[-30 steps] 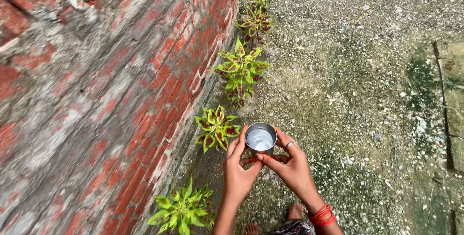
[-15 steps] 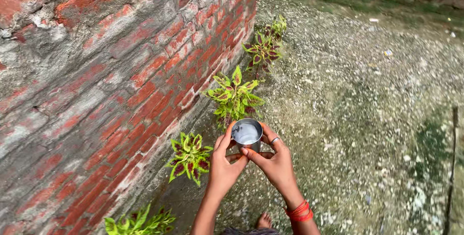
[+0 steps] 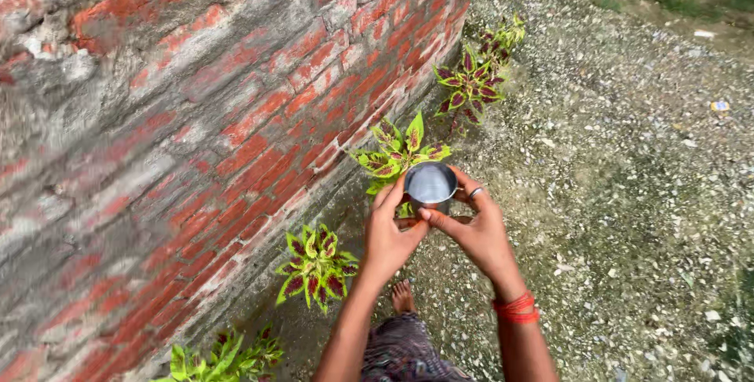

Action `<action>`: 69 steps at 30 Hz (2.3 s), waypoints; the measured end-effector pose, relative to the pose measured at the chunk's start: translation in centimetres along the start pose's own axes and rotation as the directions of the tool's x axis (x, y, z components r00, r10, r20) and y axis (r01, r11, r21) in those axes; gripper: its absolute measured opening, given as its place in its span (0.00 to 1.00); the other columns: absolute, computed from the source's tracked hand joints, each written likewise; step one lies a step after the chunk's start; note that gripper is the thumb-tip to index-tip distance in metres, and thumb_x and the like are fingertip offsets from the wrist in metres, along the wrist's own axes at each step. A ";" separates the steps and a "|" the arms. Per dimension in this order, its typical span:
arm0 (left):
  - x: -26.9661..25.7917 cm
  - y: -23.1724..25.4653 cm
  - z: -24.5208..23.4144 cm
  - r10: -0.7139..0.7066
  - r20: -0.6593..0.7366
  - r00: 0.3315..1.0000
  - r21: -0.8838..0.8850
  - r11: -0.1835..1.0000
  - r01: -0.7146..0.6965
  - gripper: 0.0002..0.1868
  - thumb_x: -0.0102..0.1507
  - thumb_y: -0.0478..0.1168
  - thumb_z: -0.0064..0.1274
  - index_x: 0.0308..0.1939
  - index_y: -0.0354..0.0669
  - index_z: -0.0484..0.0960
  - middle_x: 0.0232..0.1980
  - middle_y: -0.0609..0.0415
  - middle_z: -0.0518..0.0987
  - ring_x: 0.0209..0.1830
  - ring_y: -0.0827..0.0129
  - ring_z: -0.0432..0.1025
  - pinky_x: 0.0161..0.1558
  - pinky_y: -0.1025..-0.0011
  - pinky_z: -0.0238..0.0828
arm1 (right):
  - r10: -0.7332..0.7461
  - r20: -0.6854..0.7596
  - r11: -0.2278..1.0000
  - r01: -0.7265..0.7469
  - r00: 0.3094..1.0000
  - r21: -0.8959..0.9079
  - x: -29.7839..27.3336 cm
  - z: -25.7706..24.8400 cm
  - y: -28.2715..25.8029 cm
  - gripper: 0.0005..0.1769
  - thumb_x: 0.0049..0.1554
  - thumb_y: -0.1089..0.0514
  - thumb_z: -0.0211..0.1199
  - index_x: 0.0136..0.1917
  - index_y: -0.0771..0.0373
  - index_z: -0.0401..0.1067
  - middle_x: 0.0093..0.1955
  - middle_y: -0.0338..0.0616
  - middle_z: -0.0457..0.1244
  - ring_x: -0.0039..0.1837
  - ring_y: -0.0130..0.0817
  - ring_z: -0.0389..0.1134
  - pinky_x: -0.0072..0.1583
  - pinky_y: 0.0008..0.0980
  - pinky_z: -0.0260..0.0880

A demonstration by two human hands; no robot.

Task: The person fills a small metal cup with water from a yellow bucket and pours the water onto plants along a brick wall.

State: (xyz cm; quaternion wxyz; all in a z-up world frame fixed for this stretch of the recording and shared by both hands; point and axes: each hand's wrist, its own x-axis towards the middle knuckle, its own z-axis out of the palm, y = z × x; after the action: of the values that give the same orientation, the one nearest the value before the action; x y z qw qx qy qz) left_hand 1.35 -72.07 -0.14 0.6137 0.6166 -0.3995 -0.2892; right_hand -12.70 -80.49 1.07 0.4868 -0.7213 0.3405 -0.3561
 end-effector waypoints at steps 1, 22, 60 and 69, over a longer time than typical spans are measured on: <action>0.9 -0.2 0.1 -0.001 0.013 1.000 -0.005 1.000 0.001 0.43 0.55 0.30 0.62 0.74 0.39 0.65 0.67 0.48 0.70 0.60 0.63 0.75 0.48 0.73 0.84 | -0.043 0.004 0.999 0.043 0.999 0.009 0.9 -0.2 0.3 0.45 0.46 0.63 0.79 0.73 0.69 0.64 0.64 0.47 0.67 0.64 0.34 0.69 0.59 0.36 0.75; 14.8 -2.1 1.7 0.006 0.042 0.999 0.057 0.998 -0.008 0.46 0.53 0.28 0.65 0.74 0.35 0.64 0.62 0.47 0.72 0.58 0.64 0.74 0.45 0.72 0.83 | 0.092 0.085 0.980 -0.074 0.992 -0.187 15.7 -2.3 -0.2 0.42 0.47 0.52 0.77 0.72 0.63 0.68 0.59 0.45 0.66 0.55 0.32 0.74 0.50 0.29 0.79; 19.8 -0.8 9.0 -0.193 -0.371 0.908 -0.069 0.981 0.181 0.43 0.55 0.31 0.66 0.74 0.49 0.68 0.58 0.51 0.78 0.45 0.69 0.78 0.35 0.72 0.82 | -0.117 0.618 0.988 0.025 0.777 0.154 30.7 -6.6 6.3 0.35 0.48 0.56 0.79 0.66 0.71 0.73 0.51 0.42 0.69 0.51 0.26 0.73 0.53 0.27 0.75; 19.4 -3.0 9.1 -0.222 -0.349 0.910 -0.160 0.971 0.175 0.36 0.57 0.31 0.65 0.69 0.39 0.72 0.53 0.51 0.82 0.45 0.70 0.77 0.34 0.73 0.82 | -0.101 0.618 0.993 0.041 0.780 0.111 30.2 -6.2 6.4 0.34 0.49 0.54 0.78 0.65 0.71 0.73 0.51 0.42 0.69 0.50 0.25 0.73 0.52 0.26 0.76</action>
State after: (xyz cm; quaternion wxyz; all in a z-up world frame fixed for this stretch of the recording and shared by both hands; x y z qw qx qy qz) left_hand 4.05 -93.47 -1.25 0.6819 0.6573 -0.1950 -0.2551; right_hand -3.31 -110.54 2.24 0.5904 -0.7876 0.1171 -0.1317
